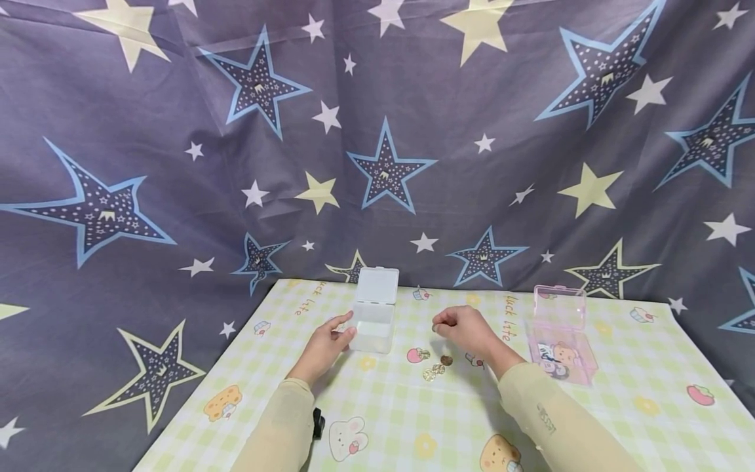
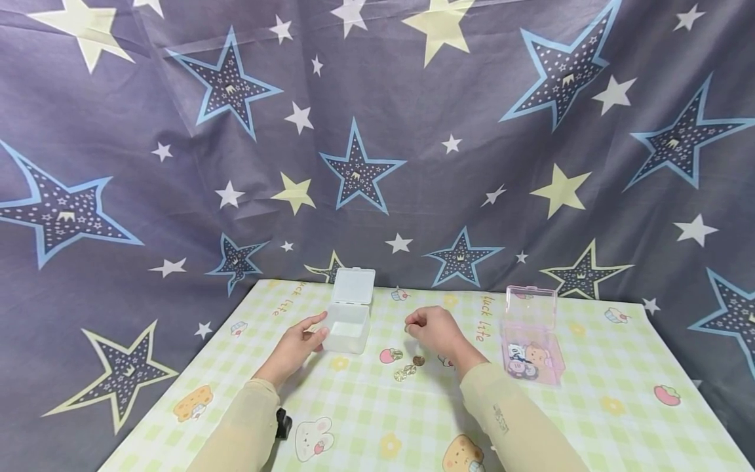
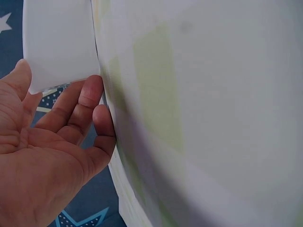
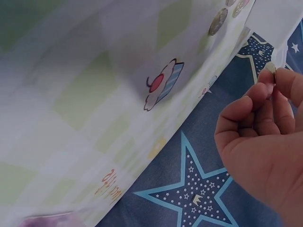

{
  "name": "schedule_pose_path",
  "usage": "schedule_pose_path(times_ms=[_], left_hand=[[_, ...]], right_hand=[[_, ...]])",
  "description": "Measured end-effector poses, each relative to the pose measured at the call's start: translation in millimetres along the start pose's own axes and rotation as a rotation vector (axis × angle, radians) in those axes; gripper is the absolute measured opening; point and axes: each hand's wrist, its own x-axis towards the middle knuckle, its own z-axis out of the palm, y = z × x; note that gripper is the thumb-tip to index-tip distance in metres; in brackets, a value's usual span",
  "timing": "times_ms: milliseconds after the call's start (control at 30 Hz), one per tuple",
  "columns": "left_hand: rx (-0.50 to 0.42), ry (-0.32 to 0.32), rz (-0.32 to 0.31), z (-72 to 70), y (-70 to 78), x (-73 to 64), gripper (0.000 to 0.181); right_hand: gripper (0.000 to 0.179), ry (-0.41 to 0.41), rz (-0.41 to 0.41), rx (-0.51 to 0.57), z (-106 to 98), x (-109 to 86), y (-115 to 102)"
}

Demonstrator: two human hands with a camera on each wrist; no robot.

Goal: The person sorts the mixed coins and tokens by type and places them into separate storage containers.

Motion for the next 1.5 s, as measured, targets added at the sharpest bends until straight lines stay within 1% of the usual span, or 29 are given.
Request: schedule_pose_path(times_ms=[467, 667, 800, 1133, 1267, 1433, 1500], left_hand=[[0.002, 0.007, 0.017, 0.6, 0.3, 0.1, 0.054], [-0.001, 0.004, 0.018, 0.1, -0.9, 0.5, 0.054], [0.002, 0.004, 0.005, 0.7, -2.0, 1.4, 0.054], [-0.013, 0.004, 0.003, -0.1, -2.6, 2.7, 0.055], [-0.014, 0.000, -0.002, -0.9, -2.5, 2.2, 0.056], [-0.007, -0.002, 0.010, -0.8, -2.4, 2.3, 0.056], [-0.009, -0.001, 0.004, -0.7, -2.1, 2.1, 0.056]], right_hand=[[0.015, 0.039, 0.018, 0.077, 6.2, 1.5, -15.8], [0.017, 0.043, 0.010, 0.146, 9.4, 3.2, -27.7], [0.016, 0.041, 0.023, 0.191, 14.0, 5.7, -34.7], [0.018, 0.029, 0.010, 0.203, 28.7, 14.5, -49.8], [0.019, 0.024, 0.000, 0.190, 34.1, 16.7, -56.1], [0.020, 0.025, -0.017, 0.171, 38.1, 17.5, -63.2], [0.020, 0.021, -0.017, 0.176, 40.1, 17.5, -65.0]])
